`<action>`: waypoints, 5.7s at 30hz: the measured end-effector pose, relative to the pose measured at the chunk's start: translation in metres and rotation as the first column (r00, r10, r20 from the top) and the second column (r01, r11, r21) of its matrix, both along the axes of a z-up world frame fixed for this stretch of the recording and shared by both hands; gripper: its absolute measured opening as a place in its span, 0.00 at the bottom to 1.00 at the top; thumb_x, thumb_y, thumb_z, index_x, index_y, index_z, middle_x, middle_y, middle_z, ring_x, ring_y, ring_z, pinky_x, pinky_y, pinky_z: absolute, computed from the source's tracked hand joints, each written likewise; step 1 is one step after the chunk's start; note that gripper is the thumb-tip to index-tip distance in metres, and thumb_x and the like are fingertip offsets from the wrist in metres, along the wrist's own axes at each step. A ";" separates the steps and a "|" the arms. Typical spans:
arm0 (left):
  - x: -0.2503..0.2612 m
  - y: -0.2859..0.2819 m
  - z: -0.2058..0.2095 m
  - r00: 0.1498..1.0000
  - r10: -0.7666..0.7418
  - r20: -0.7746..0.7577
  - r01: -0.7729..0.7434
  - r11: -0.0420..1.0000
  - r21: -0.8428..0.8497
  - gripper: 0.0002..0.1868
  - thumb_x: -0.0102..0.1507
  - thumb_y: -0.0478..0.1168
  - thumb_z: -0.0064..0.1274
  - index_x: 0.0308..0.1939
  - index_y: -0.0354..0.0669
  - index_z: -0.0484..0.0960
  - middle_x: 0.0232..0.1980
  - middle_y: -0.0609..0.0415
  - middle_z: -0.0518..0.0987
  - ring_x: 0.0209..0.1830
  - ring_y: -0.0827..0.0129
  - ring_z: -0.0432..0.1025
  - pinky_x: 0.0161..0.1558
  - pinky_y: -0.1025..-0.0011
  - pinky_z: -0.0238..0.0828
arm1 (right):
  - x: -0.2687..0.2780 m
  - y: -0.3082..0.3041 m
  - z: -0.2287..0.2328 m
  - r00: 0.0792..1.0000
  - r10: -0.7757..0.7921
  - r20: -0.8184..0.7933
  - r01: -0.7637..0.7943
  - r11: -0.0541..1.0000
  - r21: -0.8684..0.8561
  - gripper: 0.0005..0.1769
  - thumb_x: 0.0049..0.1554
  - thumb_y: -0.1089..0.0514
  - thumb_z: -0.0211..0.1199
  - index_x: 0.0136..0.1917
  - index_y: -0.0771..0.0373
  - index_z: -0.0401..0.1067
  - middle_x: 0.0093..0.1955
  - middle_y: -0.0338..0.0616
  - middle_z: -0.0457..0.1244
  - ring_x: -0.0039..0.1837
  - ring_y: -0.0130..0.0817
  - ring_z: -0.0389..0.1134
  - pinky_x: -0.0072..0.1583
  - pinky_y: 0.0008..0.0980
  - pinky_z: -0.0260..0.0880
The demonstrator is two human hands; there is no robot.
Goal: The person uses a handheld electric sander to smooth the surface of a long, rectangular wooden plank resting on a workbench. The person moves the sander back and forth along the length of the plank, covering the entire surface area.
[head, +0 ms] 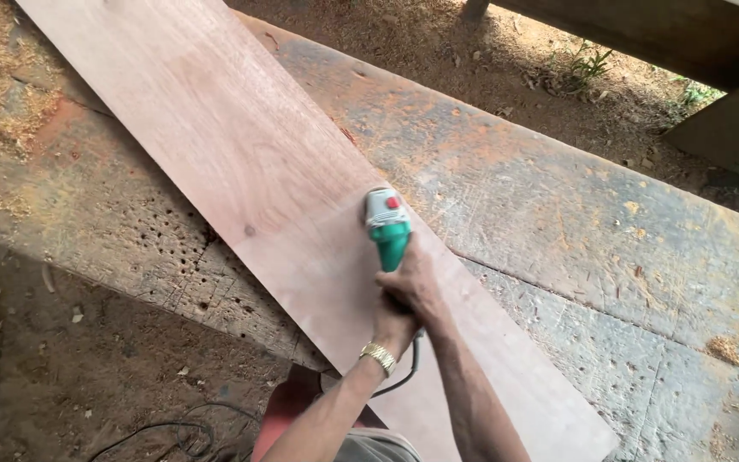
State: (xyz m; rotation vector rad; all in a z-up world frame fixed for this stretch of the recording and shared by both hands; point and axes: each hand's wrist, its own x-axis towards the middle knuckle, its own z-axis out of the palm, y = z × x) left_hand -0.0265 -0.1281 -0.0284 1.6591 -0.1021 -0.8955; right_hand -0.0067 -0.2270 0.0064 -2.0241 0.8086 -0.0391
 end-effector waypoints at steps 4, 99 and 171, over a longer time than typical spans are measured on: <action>-0.015 -0.015 -0.032 0.990 -0.140 0.027 0.142 0.987 -0.077 0.26 0.64 0.41 0.59 0.63 0.39 0.69 0.57 0.53 0.81 0.56 0.73 0.75 0.57 0.72 0.74 | -0.008 -0.018 0.015 0.993 -0.095 -0.063 0.093 0.995 -0.032 0.47 0.35 0.53 0.75 0.62 0.74 0.58 0.43 0.65 0.67 0.46 0.59 0.73 0.48 0.48 0.76; 0.059 0.159 -0.040 0.991 -0.056 0.124 0.029 0.978 0.205 0.28 0.67 0.42 0.53 0.68 0.39 0.62 0.59 0.52 0.78 0.57 0.69 0.76 0.57 0.71 0.75 | 0.103 0.153 0.051 0.964 0.226 -0.142 -0.190 0.954 0.231 0.34 0.40 0.61 0.69 0.56 0.69 0.56 0.39 0.59 0.67 0.42 0.51 0.75 0.43 0.41 0.82; 0.174 0.188 0.013 0.998 0.037 0.059 -0.061 0.865 0.498 0.20 0.67 0.44 0.48 0.58 0.36 0.67 0.45 0.46 0.83 0.41 0.67 0.81 0.45 0.69 0.82 | 0.212 0.196 0.038 0.922 0.384 -0.053 -0.368 0.909 0.197 0.38 0.42 0.63 0.73 0.61 0.71 0.56 0.48 0.67 0.66 0.49 0.56 0.73 0.49 0.46 0.80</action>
